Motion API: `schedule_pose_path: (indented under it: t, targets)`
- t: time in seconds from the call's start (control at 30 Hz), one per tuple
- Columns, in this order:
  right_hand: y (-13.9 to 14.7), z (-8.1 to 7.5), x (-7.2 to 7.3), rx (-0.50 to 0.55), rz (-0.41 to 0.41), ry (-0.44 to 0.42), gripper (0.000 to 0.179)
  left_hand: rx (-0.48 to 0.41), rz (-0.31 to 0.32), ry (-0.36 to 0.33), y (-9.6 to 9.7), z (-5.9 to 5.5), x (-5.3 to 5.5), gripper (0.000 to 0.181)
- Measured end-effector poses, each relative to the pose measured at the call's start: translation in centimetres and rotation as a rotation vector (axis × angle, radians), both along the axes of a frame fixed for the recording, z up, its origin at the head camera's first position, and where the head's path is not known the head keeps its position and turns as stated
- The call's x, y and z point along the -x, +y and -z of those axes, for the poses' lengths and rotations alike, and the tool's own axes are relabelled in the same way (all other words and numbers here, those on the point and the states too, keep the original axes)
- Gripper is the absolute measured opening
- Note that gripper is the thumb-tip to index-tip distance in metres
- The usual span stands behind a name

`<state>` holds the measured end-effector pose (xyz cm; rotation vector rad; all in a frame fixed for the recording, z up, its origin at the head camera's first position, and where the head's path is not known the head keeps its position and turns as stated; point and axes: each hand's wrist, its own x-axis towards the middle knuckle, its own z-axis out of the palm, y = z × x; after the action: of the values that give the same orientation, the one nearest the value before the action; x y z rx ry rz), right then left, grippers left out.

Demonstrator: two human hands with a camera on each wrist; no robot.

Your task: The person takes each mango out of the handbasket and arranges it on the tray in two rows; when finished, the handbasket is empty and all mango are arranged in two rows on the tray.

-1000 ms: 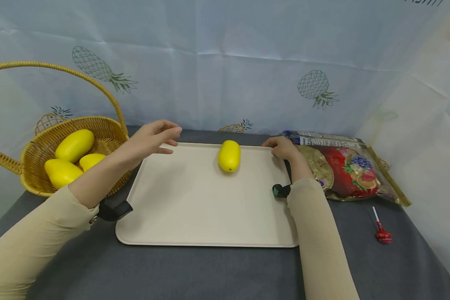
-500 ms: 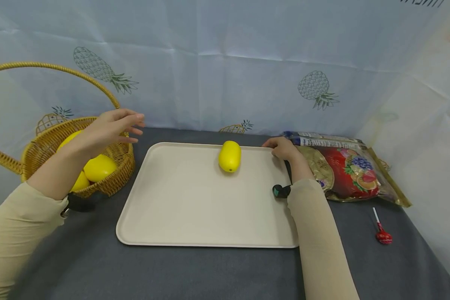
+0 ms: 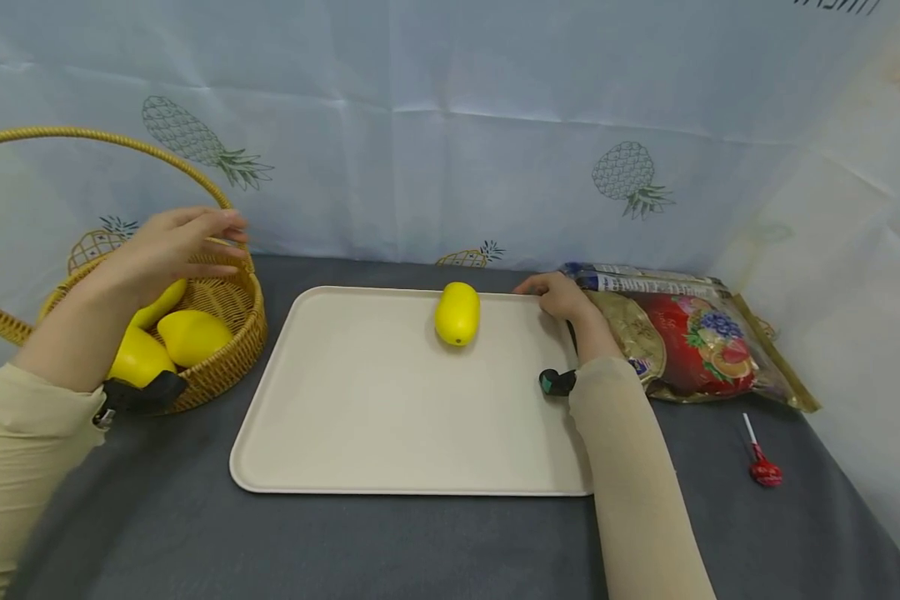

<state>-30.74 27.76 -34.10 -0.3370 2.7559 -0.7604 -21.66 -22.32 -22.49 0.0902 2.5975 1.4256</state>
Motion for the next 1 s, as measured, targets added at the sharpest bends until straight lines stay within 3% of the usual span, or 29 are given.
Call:
schedule_pose_path:
  t: [0.4, 0.73, 0.87, 1.0]
  targets:
    - [0.4, 0.4, 0.2, 0.039, -0.028, 0.061, 0.047, -0.045, -0.051, -0.002, -3.1, 0.2, 0.9, 0.079]
    - [0.4, 0.3, 0.2, 0.053, -0.026, 0.052, 0.046, -0.138, -0.124, -0.046, -6.2, 0.9, 1.5, 0.073]
    - [0.4, 0.3, 0.1, 0.047, -0.022, 0.05, 0.045, -0.195, -0.169, -0.062, -7.4, 1.2, 1.5, 0.061]
    - [0.3, 0.3, 0.1, 0.043, -0.018, 0.051, 0.045, -0.344, -0.228, -0.069, -8.5, 1.3, 1.6, 0.038]
